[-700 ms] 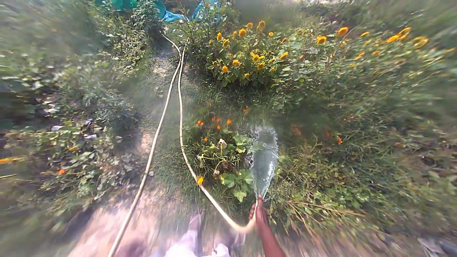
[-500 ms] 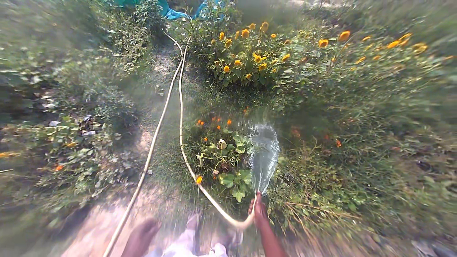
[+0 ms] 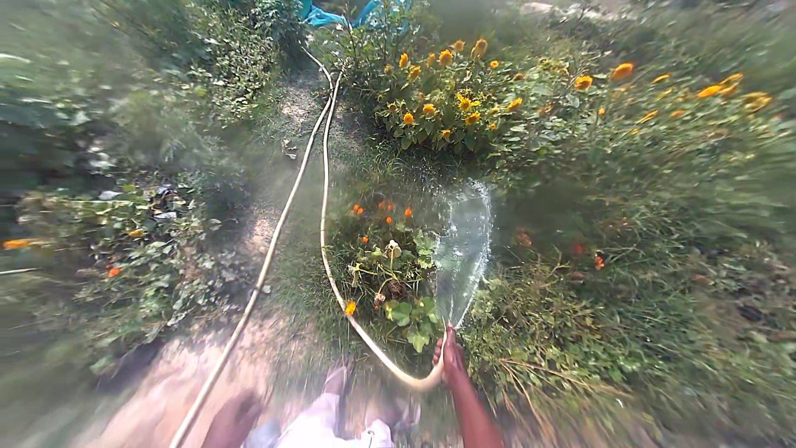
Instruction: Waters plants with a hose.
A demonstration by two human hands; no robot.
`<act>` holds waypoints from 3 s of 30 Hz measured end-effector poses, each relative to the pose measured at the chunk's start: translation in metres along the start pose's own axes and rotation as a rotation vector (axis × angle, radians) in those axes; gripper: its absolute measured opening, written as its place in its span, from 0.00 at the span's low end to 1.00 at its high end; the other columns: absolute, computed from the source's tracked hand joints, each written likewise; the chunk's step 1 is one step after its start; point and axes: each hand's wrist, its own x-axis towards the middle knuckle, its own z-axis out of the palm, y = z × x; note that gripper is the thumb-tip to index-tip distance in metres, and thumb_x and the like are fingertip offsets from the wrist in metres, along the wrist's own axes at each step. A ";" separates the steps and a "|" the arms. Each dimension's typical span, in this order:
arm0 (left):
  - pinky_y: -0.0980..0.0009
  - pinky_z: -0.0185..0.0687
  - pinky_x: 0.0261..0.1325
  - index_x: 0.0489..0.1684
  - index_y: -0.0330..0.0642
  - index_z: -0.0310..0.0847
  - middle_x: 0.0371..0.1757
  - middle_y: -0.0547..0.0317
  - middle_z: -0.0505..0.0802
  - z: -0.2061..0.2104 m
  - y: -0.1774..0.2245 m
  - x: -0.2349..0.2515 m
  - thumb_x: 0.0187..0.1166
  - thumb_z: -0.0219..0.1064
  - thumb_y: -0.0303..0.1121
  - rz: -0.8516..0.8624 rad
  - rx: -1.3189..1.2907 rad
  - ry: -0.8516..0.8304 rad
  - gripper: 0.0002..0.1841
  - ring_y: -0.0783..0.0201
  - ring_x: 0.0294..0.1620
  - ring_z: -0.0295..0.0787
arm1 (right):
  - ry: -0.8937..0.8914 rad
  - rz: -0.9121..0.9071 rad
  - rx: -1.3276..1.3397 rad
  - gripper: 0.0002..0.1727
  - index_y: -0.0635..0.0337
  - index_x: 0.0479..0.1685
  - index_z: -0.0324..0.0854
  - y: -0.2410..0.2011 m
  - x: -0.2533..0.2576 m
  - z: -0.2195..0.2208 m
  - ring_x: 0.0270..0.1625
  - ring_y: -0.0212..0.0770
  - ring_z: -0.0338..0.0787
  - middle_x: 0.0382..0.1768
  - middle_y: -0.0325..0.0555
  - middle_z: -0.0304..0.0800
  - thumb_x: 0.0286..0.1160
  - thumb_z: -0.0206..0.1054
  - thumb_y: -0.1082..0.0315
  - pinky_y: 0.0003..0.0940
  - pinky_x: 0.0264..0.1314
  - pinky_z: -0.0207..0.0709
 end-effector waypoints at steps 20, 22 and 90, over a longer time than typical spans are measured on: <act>0.52 0.84 0.57 0.51 0.39 0.89 0.43 0.50 0.94 0.004 0.028 0.010 0.82 0.70 0.41 0.003 -0.043 0.018 0.14 0.56 0.45 0.91 | -0.004 -0.021 0.015 0.34 0.59 0.30 0.72 0.007 0.028 0.007 0.14 0.37 0.71 0.15 0.39 0.68 0.92 0.41 0.37 0.35 0.19 0.73; 0.50 0.84 0.59 0.53 0.38 0.89 0.45 0.48 0.95 0.003 0.025 0.010 0.82 0.69 0.40 -0.018 -0.037 0.012 0.14 0.54 0.47 0.92 | -0.004 -0.023 0.017 0.35 0.59 0.31 0.72 0.008 0.029 0.007 0.14 0.37 0.71 0.15 0.40 0.68 0.92 0.40 0.37 0.35 0.19 0.73; 0.53 0.86 0.60 0.53 0.38 0.89 0.46 0.49 0.95 0.007 0.019 0.013 0.80 0.71 0.39 -0.030 -0.051 0.030 0.14 0.55 0.48 0.93 | -0.141 0.004 -0.632 0.41 0.71 0.46 0.84 0.071 -0.012 0.045 0.37 0.52 0.86 0.34 0.59 0.86 0.93 0.39 0.39 0.51 0.48 0.79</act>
